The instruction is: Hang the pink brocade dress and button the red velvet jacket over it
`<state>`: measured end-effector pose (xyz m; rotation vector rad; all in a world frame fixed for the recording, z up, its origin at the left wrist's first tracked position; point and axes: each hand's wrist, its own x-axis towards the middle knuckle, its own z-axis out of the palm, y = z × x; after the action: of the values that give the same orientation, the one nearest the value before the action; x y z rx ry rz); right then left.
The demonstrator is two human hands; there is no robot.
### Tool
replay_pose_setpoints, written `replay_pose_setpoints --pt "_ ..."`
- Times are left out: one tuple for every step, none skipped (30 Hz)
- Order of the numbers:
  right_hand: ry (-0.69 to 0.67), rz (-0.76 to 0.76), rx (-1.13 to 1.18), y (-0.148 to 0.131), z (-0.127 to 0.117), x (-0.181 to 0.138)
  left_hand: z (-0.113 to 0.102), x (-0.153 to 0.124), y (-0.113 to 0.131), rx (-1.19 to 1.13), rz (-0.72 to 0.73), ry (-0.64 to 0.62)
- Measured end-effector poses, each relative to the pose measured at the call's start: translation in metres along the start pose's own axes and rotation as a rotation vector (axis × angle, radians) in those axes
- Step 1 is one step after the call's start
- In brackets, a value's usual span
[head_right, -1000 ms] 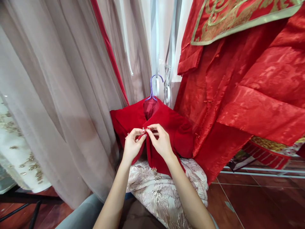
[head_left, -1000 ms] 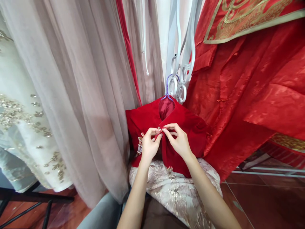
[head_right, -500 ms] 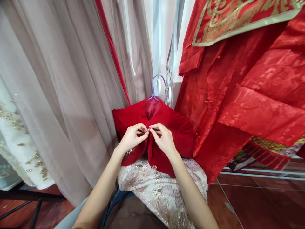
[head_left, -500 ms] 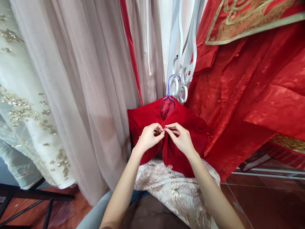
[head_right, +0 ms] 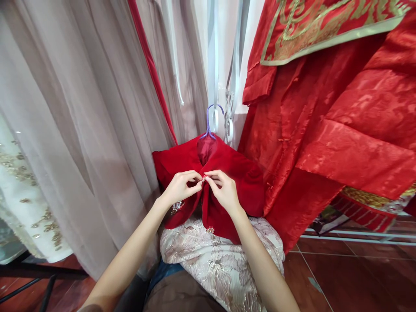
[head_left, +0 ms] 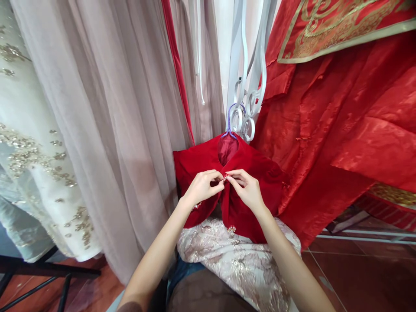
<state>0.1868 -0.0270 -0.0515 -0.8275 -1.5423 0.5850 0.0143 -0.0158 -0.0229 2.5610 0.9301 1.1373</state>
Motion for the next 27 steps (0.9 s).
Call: replay_pose_setpoints --pt "0.003 0.017 0.014 0.001 0.0 0.0 0.0 0.001 -0.001 -0.02 -0.004 -0.002" --pt "0.005 0.034 0.027 0.002 0.0 0.0 0.0 0.001 -0.001 -0.044 -0.013 -0.002" --pt "0.005 0.049 0.04 0.002 0.0 -0.001 0.001 0.002 -0.002 -0.073 -0.026 -0.003" --pt "0.004 0.063 0.052 0.002 0.0 -0.001 0.001 0.002 -0.002 -0.103 -0.04 -0.004" --pt "0.001 0.075 0.06 0.002 0.0 -0.002 0.001 0.003 -0.002 -0.13 -0.054 -0.011" --pt "-0.001 0.085 0.063 0.001 0.0 -0.002 0.0 0.003 -0.003 -0.15 -0.066 -0.019" --pt "-0.004 0.091 0.061 0.001 -0.001 -0.001 0.0 0.004 -0.003 -0.163 -0.076 -0.03" --pt "-0.007 0.095 0.052 0.0 -0.001 0.0 -0.001 0.005 -0.004 -0.173 -0.084 -0.044" --pt "-0.01 0.097 0.039 -0.001 -0.002 0.001 -0.001 0.006 -0.004 -0.183 -0.093 -0.058" --pt "-0.013 0.096 0.025 -0.002 -0.002 0.003 -0.001 0.007 -0.005 -0.193 -0.105 -0.069" --pt "-0.019 0.095 0.015 -0.002 -0.003 0.004 -0.001 0.007 -0.005 -0.203 -0.121 -0.072" --pt "-0.028 0.096 0.017 -0.002 -0.003 0.005 0.001 0.007 -0.006 -0.216 -0.145 -0.059" --pt "-0.036 0.099 0.033 -0.002 -0.002 0.005 0.003 0.006 -0.007 -0.236 -0.178 -0.028" --pt "-0.039 0.104 0.058 -0.002 0.0 0.002 0.007 0.004 -0.008 -0.266 -0.221 0.021" --pt "-0.035 0.114 0.079 -0.001 0.002 -0.002 0.011 0.001 -0.008 -0.313 -0.273 0.081" --pt "-0.017 0.128 0.083 0.0 0.006 -0.008 0.017 -0.002 -0.009 -0.383 -0.333 0.142" --pt "0.012 0.149 0.062 0.002 0.009 -0.017 0.023 -0.006 -0.009 -0.47 -0.4 0.198" --pt "0.045 0.181 0.022 0.003 0.013 -0.026 0.03 -0.011 -0.008 -0.56 -0.466 0.25" --pt "0.08 0.223 -0.035 0.005 0.015 -0.036 0.036 -0.016 -0.007 -0.638 -0.522 0.301" --pt "0.103 0.273 -0.078 0.006 0.016 -0.046 0.042 -0.02 -0.006 -0.692 -0.566 0.346" --pt "0.121 0.32 -0.096 0.007 0.015 -0.054 0.047 -0.024 -0.005 -0.72 -0.594 0.381" --pt "0.124 0.364 -0.075 0.006 0.012 -0.061 0.052 -0.027 -0.004 -0.724 -0.607 0.405" --pt "0.108 0.406 -0.02 0.004 0.008 -0.066 0.056 -0.03 -0.002 -0.716 -0.609 0.416" --pt "0.073 0.443 0.054 0.001 0.002 -0.069 0.059 -0.033 0.0 -0.71 -0.609 0.414" --pt "0.022 0.479 0.13 -0.003 -0.005 -0.071 0.062 -0.036 0.002 -0.714 -0.612 0.401" --pt "-0.037 0.513 0.193 -0.007 -0.012 -0.071 0.065 -0.039 0.004 -0.726 -0.618 0.383" --pt "-0.079 0.535 0.23 -0.012 -0.017 -0.071 0.067 -0.043 0.006 -0.743 -0.629 0.365"
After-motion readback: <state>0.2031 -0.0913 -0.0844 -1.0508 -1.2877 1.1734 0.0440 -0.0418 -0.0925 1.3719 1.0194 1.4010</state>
